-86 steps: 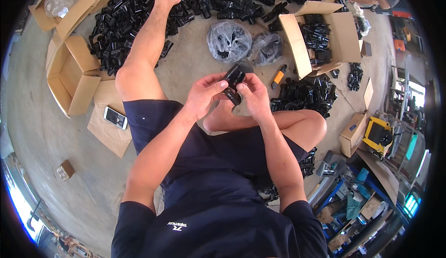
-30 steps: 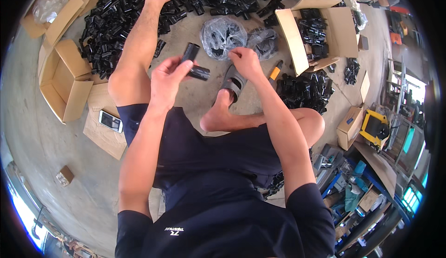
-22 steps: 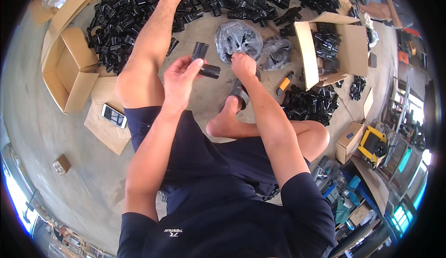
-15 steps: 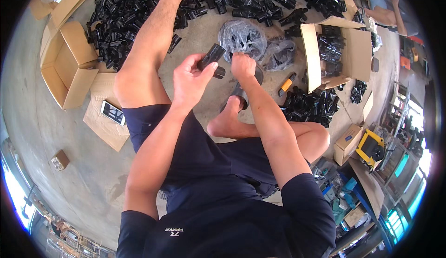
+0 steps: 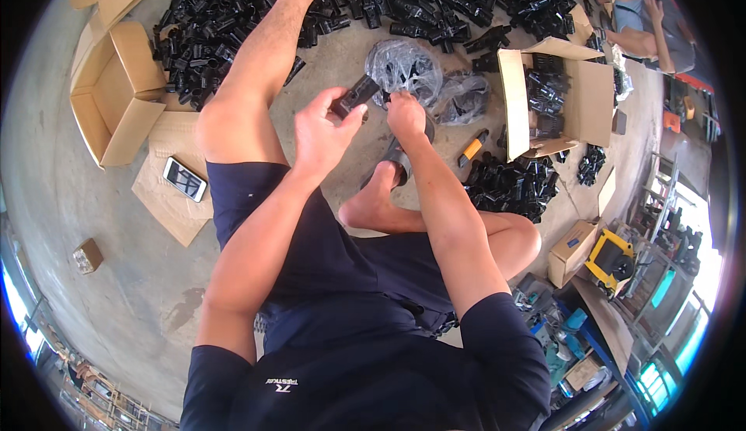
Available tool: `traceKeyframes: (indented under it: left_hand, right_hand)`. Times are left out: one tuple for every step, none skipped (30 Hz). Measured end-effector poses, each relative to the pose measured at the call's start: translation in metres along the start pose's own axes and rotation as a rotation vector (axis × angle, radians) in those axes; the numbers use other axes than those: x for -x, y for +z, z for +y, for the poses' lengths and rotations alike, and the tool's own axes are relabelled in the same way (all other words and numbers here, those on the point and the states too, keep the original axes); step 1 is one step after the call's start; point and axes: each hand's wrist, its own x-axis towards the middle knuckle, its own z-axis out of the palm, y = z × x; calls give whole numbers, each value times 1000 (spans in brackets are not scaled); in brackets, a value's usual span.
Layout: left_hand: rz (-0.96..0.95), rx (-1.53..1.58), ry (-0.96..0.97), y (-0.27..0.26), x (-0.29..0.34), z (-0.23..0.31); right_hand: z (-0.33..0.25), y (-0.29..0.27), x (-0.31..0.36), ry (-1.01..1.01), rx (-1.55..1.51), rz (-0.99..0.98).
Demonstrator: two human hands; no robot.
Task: The person sits on the floor and picks up black metal components from cardboard boxes, then joins a smaller component into a larger housing by hand.
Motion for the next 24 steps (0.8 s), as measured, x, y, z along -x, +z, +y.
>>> traceKeyframes:
  left_hand:
    - [4,-1,-56,-1,-1,1]
    - [10,-11,-68,-3,-1,-1]
    - [15,-20,-79,-4,-2,-4]
    - [21,-29,-90,-5,-2,-6]
    - [20,-27,-101,-5,-3,-8]
    - [20,-25,-111,-4,-3,-9]
    - [21,-23,-122,-4,-3,-10]
    - [17,-17,-131,-3,-2,-10]
    - [13,-13,-141,-2,-1,-8]
    - [10,-8,-150,-1,-1,-7]
    - [3,-22,-150,0,-1,-8]
    - [-4,-36,-150,0,0,-8]
    - [-11,-50,-150,0,-1,-9]
    - [-18,-56,-154,1,0,-8]
    - [-23,-60,-153,2,-1,-5]
    - [-29,-64,-152,2,-3,-3]
    - [-25,-49,-155,1,-3,-6]
    - [-21,-34,-157,1,-4,-10]
    - [-18,-19,-159,0,-4,-13]
    - [-34,-54,-163,0,-4,-12]
    - [-50,-87,-167,-1,-4,-8]
    - [-67,-120,-170,-1,-4,-6]
    - [-61,-118,-143,1,-3,-9]
    - [-56,-115,-115,3,-3,-14]
  right_hand:
    - [3,3,-1,-12,41,-32]
    - [0,1,-2,-11,54,-80]
    - [-1,-2,-3,-10,67,-128]
    - [-3,-5,-4,-9,81,-175]
    - [-4,-7,-4,1,58,-172]
    - [-4,-9,-3,11,36,-169]
    - [-5,-11,-3,21,13,-167]
    - [-5,-12,-2,33,-13,-157]
    - [-5,-13,-1,44,-40,-147]
    - [-6,-14,-1,55,-66,-138]
    - [-5,-13,0,46,-55,-155]
    - [-5,-12,-2,37,-45,-171]
    - [-4,-11,-4,27,-34,-188]
    - [-1,-5,-3,5,-20,-176]
    - [3,2,-5,-18,-3,-159]
    - [9,8,-5,-40,14,-142]
    - [8,7,-6,-57,-31,-138]
    - [7,5,-5,-72,-76,-135]
    - [6,3,-5,-87,-121,-131]
    - [6,-2,-2,-66,-176,-106]
    - [6,-9,1,-46,-230,-80]
    - [5,-16,3,-24,-284,-53]
    - [7,-19,4,-29,-324,7]
    - [10,-23,5,-33,-364,68]
